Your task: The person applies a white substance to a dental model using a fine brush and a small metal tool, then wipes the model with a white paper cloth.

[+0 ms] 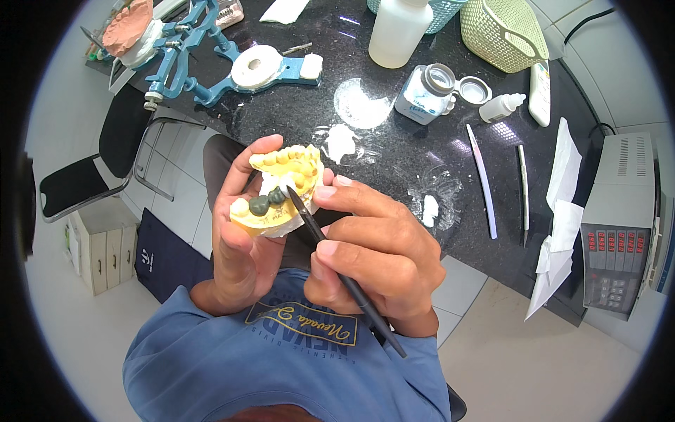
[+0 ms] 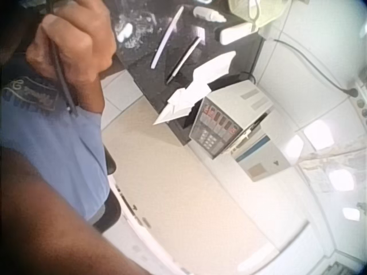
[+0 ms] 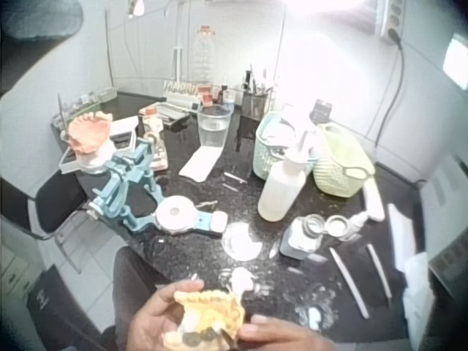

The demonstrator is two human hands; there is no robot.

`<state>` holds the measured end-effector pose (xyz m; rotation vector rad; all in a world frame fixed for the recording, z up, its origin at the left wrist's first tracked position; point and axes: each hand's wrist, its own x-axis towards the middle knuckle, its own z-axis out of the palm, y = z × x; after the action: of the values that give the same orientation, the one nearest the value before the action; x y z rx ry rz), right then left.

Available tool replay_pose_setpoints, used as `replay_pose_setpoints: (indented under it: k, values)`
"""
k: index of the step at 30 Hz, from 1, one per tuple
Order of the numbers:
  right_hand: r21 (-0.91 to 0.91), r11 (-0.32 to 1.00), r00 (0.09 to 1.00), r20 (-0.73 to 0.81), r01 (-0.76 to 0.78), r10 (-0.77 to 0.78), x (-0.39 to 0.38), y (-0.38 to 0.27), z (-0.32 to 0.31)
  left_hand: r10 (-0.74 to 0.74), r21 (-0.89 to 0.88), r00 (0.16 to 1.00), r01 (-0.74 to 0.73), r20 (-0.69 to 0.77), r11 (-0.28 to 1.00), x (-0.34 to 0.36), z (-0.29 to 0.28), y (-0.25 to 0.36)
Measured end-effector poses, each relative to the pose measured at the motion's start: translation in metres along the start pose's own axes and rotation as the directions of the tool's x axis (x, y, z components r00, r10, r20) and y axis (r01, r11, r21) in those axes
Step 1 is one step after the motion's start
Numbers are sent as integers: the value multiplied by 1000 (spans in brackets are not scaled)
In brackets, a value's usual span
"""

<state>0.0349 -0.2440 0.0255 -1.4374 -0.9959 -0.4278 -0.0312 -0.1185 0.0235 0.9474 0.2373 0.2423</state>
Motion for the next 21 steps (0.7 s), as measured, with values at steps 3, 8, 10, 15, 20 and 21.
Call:
replay_pose_setpoints:
  k: [3,8,10,15,20,21]
  values:
    - [3,1000,1000,-17,3,-3,-2,1,0,-10,-5,1000,10,3,1000,0,0,1]
    - [-10,1000,1000,7,-4,4,-1,-1,-1,-3,-14,1000,3,1,1000,0,0,0]
    - [30,1000,1000,-11,-6,6,-3,2,0,2,17,1000,-3,18,1000,0,-1,0]
    - [134,990,992,-112,-35,50,-4,4,0,-82,-74,992,89,94,993,3,-4,1]
    - [85,996,998,-58,-36,41,-5,-1,4,-110,-126,986,126,126,984,3,-4,2]
    - [86,995,997,-60,-45,50,-5,-3,5,-111,-122,986,127,127,984,2,-4,3]
